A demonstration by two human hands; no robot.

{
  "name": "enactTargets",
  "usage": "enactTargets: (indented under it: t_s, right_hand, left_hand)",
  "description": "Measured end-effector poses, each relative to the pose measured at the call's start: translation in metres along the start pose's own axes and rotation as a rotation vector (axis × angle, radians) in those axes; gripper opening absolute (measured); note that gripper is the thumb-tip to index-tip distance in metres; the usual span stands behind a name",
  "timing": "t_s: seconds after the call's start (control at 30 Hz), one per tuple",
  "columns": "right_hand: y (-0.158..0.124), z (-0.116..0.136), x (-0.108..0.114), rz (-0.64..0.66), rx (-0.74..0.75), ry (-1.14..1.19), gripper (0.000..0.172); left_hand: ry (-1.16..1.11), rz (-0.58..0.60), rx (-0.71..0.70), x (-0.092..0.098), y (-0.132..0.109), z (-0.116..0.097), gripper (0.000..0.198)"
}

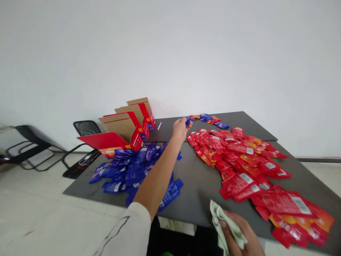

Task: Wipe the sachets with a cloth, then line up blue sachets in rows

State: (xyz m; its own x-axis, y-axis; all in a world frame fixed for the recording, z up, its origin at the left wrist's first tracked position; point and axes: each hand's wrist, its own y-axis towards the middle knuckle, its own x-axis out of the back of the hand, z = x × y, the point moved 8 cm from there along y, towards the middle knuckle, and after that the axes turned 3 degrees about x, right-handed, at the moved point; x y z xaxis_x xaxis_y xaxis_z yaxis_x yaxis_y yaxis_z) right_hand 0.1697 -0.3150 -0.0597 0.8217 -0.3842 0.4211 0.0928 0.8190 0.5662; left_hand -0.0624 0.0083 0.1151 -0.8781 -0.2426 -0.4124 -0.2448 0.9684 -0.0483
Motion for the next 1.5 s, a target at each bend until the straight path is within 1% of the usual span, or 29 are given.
enactTargets:
  t_s: [0.07,0.13,0.17,0.2,0.27,0.33,0.4,0.43,0.5,0.67,0.77,0.93,1.03,1.13,1.17,1.23,1.3,1.33,1.37,1.4,1.43,1.5]
  right_hand:
    - [-0.001,-0.001,0.001,-0.003,-0.005,-0.008,0.032]
    - [-0.001,-0.001,0.001,-0.013,-0.032,-0.01,0.035]
    - [-0.001,0.0,0.001,-0.012,-0.044,-0.008,0.036]
    - [-0.001,0.001,0.001,-0.012,-0.053,-0.005,0.037]
    - [0.0,0.002,0.001,-0.018,-0.073,0.003,0.039]
    - [0.001,0.002,0.001,-0.022,-0.103,0.002,0.041]
    - [0.002,0.001,0.001,-0.024,-0.141,-0.005,0.045]
    - [0.002,0.001,0.001,-0.025,-0.159,-0.006,0.047]
    - [0.001,0.0,0.001,-0.042,-0.192,-0.007,0.051]
    - [-0.003,0.003,0.009,-0.127,-0.274,-0.008,0.057]
    - [-0.007,0.007,0.014,-0.176,-0.311,0.013,0.057]
    - [-0.02,0.003,0.02,-0.2,-0.42,0.019,0.058]
    - [-0.025,0.003,0.023,-0.202,-0.44,0.008,0.058]
    - [-0.025,0.007,0.024,-0.186,-0.428,-0.002,0.057]
    - [-0.025,0.008,0.023,-0.177,-0.423,-0.005,0.056]
    - [-0.024,0.011,0.023,-0.154,-0.417,-0.008,0.055]
    - [-0.024,0.012,0.023,-0.131,-0.416,-0.009,0.054]
    - [-0.025,0.013,0.024,-0.123,-0.419,-0.009,0.054]
    - [-0.025,0.013,0.025,-0.116,-0.422,-0.012,0.054]
    - [-0.024,0.013,0.027,-0.108,-0.421,-0.017,0.053]
    - [-0.023,0.013,0.029,-0.102,-0.418,-0.022,0.053]
    - [-0.016,0.013,0.036,-0.094,-0.401,-0.038,0.051]
  left_hand:
    - [-0.046,0.046,0.007,0.01,-0.049,0.003,0.012]
    - [-0.076,0.077,0.025,0.027,-0.1,0.011,0.007]
    - [-0.089,0.099,0.037,0.037,-0.125,0.017,0.009]
    - [-0.11,0.152,0.06,0.044,-0.149,0.025,0.016]
    - [-0.144,0.219,0.127,0.059,-0.193,0.047,0.029]
    - [-0.151,0.244,0.224,0.073,-0.228,0.071,0.034]
    - [-0.137,0.235,0.288,0.083,-0.248,0.092,0.037]
    - [-0.128,0.222,0.302,0.087,-0.253,0.1,0.039]
    - [-0.108,0.19,0.296,0.092,-0.255,0.109,0.041]
    - [-0.057,0.124,0.2,0.098,-0.244,0.117,0.042]
    - [-0.036,0.143,0.229,0.102,-0.249,0.131,0.042]
    - [0.033,0.169,0.319,0.117,-0.264,0.157,0.044]
    - [0.119,0.204,0.357,0.123,-0.264,0.165,0.043]
    - [0.219,0.256,0.376,0.125,-0.263,0.168,0.042]
    - [0.263,0.284,0.377,0.126,-0.263,0.167,0.045]
    - [0.391,0.347,0.374,0.128,-0.267,0.163,0.061]
    - [0.612,0.398,0.332,0.132,-0.272,0.152,0.073]
    - [0.758,0.425,0.284,0.134,-0.276,0.143,0.075]
    - [0.915,0.453,0.216,0.134,-0.28,0.134,0.072]
    - [1.063,0.485,0.131,0.132,-0.285,0.125,0.064]
    - [1.18,0.512,0.035,0.128,-0.29,0.116,0.051]
    - [1.32,0.545,-0.166,0.115,-0.302,0.103,0.029]
